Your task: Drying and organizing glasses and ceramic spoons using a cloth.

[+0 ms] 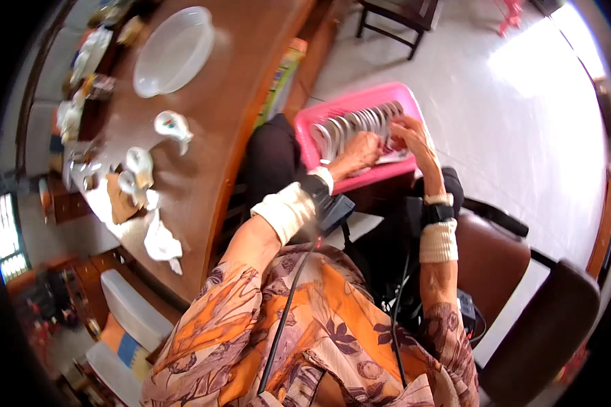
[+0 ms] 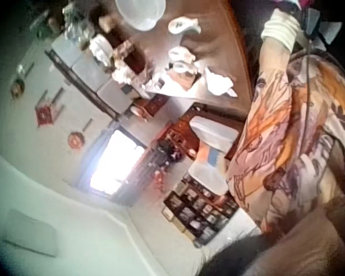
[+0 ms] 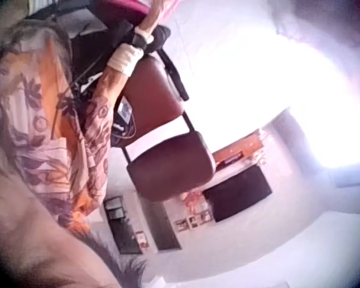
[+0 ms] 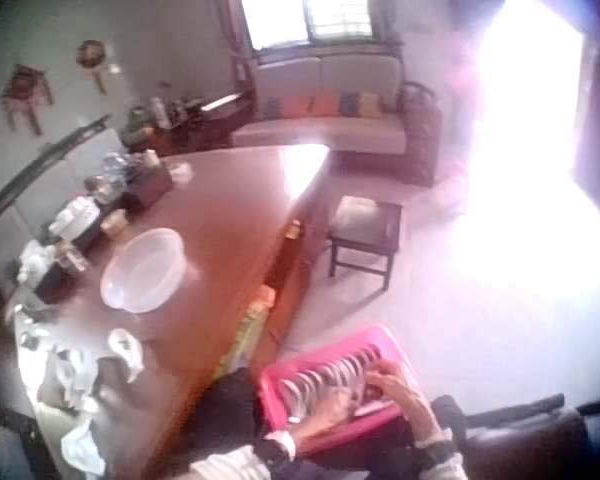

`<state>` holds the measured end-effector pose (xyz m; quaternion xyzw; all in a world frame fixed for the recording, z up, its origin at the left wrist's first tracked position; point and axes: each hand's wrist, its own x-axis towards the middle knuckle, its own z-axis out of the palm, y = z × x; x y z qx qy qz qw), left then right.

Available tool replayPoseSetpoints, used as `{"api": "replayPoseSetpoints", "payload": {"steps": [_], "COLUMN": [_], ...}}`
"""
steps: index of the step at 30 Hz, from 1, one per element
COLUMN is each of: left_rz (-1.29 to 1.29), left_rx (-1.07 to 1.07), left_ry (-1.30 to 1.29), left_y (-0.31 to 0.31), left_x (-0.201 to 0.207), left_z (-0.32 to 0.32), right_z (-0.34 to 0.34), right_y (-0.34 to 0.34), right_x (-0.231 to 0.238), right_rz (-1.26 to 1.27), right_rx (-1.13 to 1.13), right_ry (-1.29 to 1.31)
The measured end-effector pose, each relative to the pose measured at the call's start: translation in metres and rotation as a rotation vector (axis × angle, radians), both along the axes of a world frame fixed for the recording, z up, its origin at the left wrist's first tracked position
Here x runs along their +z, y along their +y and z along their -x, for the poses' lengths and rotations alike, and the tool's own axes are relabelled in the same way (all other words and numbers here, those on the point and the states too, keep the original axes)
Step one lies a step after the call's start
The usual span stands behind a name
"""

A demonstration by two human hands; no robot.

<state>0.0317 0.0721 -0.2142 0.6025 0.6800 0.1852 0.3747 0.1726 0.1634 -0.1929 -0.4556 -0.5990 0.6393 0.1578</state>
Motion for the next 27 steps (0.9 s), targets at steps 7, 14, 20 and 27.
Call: {"api": "replayPoseSetpoints", "payload": {"steps": [7,14,20,27], "left_rz": [-0.278,-0.361,-0.279,-0.399], "left_rx": [0.152,0.541,0.93,1.204], "left_ry": [-0.158,-0.469,-1.088,-1.218], "left_y": [-0.022,-0.086,-0.149,-0.206], "left_x": [0.015,0.107,0.124,0.115], "left_z": [0.038,0.097,0.143,0.186], "right_z": [-0.011,0.109,0.24,0.323], "right_y": [-0.023,-0.057,-0.108,-0.174], "right_x": [0.001,0.098,0.16,0.165], "right_rz": [0.086,-0.198,-0.615,-0.913], "right_rx": [0.039,0.147,0.465,0.674], "right_ry": [-0.018,0.151,0.17,-0.351]}}
